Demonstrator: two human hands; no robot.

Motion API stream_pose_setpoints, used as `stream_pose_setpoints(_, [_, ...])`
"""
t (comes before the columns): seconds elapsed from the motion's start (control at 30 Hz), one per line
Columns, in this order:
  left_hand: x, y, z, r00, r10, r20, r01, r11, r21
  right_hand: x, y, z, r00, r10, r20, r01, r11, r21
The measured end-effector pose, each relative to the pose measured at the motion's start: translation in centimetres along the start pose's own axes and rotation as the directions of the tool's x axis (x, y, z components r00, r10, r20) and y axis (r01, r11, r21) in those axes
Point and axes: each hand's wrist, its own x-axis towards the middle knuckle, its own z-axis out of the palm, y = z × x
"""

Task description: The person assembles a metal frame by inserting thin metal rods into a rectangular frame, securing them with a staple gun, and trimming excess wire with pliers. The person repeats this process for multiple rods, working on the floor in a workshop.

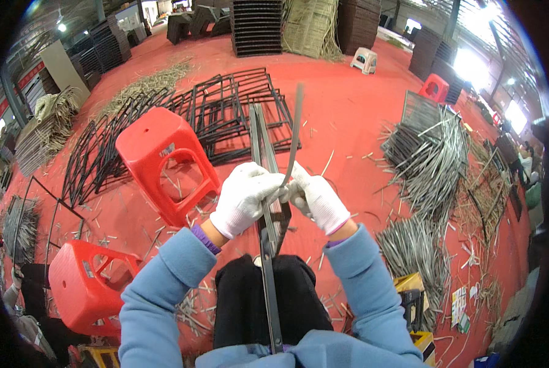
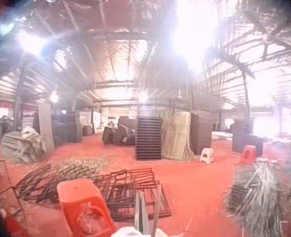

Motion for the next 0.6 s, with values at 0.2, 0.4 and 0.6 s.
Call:
stream_pose_setpoints(0.2, [-0.8, 1.8, -0.8, 0.984, 0.111, 0.142, -0.116, 0.993, 0.026, -3.1, 1.0, 0.4, 0.979, 0.123, 0.165, -0.107, 0.989, -0.107])
stream_pose_setpoints(0.4, [0.6, 1.6, -2.1, 0.872, 0.279, 0.403, -0.259, 0.960, -0.103, -6.6, 3.3, 2.1, 0.980, 0.027, 0.195, -0.035, 0.999, 0.036])
stream_pose_setpoints(0.6, [0.2, 1.2, -2.7, 0.892, 0.052, 0.448, -0.005, 0.994, -0.106, -6.0, 6.3, 2.8, 0.993, -0.062, 0.104, 0.061, 0.998, 0.008])
